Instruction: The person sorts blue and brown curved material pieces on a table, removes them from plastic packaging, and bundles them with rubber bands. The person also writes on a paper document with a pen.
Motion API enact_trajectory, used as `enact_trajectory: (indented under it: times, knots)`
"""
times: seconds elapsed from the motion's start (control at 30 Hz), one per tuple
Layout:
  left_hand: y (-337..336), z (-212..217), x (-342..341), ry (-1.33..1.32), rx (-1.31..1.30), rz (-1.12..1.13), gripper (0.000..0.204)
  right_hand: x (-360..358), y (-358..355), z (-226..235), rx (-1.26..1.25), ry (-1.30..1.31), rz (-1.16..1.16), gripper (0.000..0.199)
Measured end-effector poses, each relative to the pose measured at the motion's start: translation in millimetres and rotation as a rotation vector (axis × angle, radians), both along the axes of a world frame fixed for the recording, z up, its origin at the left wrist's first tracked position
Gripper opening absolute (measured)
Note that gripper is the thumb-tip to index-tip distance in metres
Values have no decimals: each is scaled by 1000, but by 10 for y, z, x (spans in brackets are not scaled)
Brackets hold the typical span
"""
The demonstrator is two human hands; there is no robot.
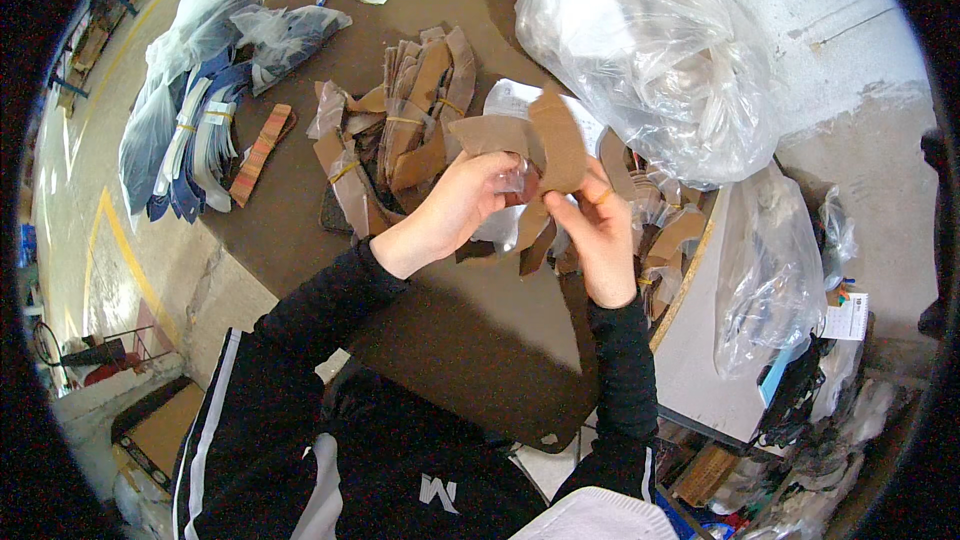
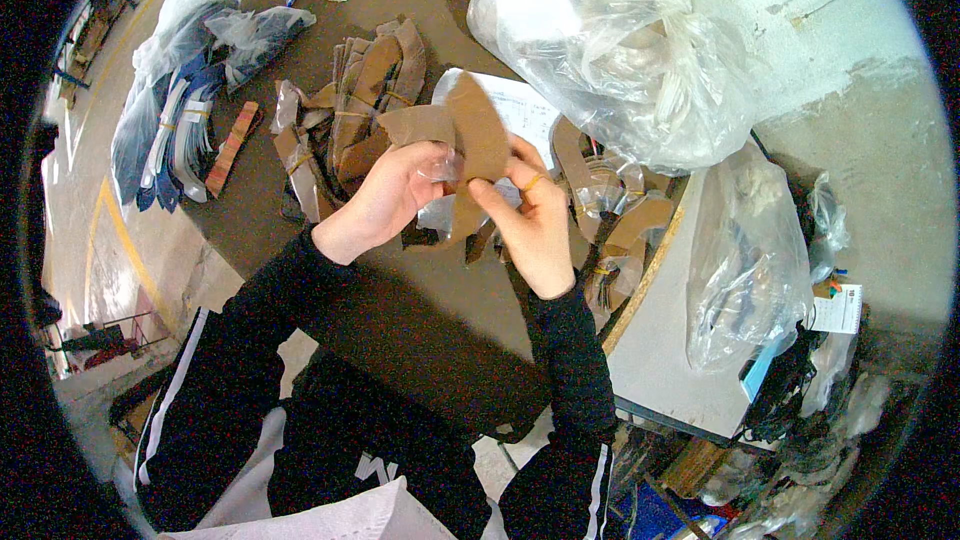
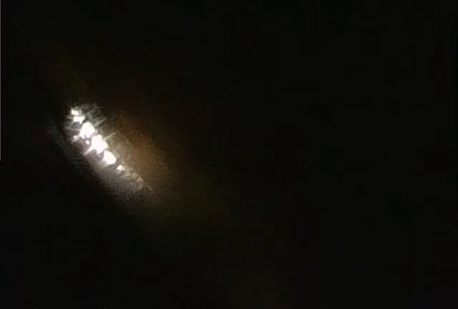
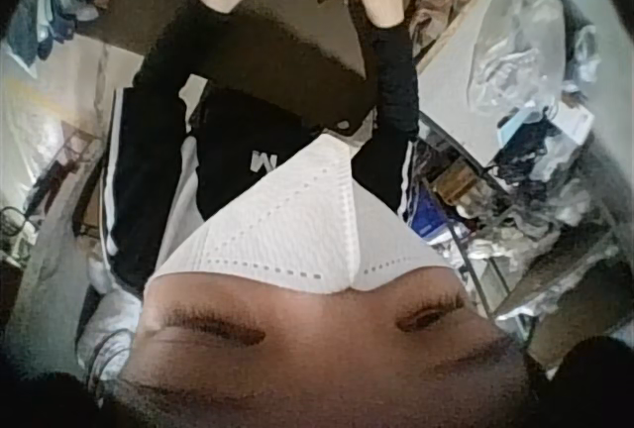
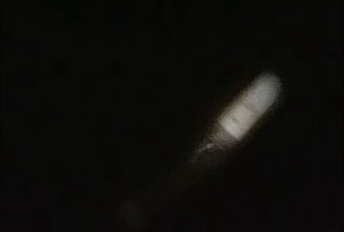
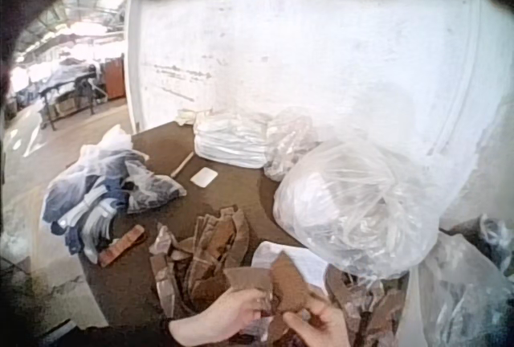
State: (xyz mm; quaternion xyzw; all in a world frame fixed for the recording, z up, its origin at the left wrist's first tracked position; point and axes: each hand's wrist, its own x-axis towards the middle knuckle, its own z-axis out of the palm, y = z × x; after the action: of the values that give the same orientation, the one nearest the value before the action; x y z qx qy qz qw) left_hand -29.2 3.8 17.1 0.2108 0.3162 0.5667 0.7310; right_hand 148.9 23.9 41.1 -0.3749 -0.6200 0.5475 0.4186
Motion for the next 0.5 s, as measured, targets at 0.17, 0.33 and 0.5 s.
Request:
enact_trajectory:
  times: [0.17,0.33,0.5]
  knots:
    - [43,-6,-61,159,133,-91,20,35,-10,3,-324,147,30,19]
    - [72,141,-63,138,144,89,14,181,86,82,-367,434,-48,20]
    - [71,189,-131,191,156,-33,18,178,14,194,-591,506,54,24]
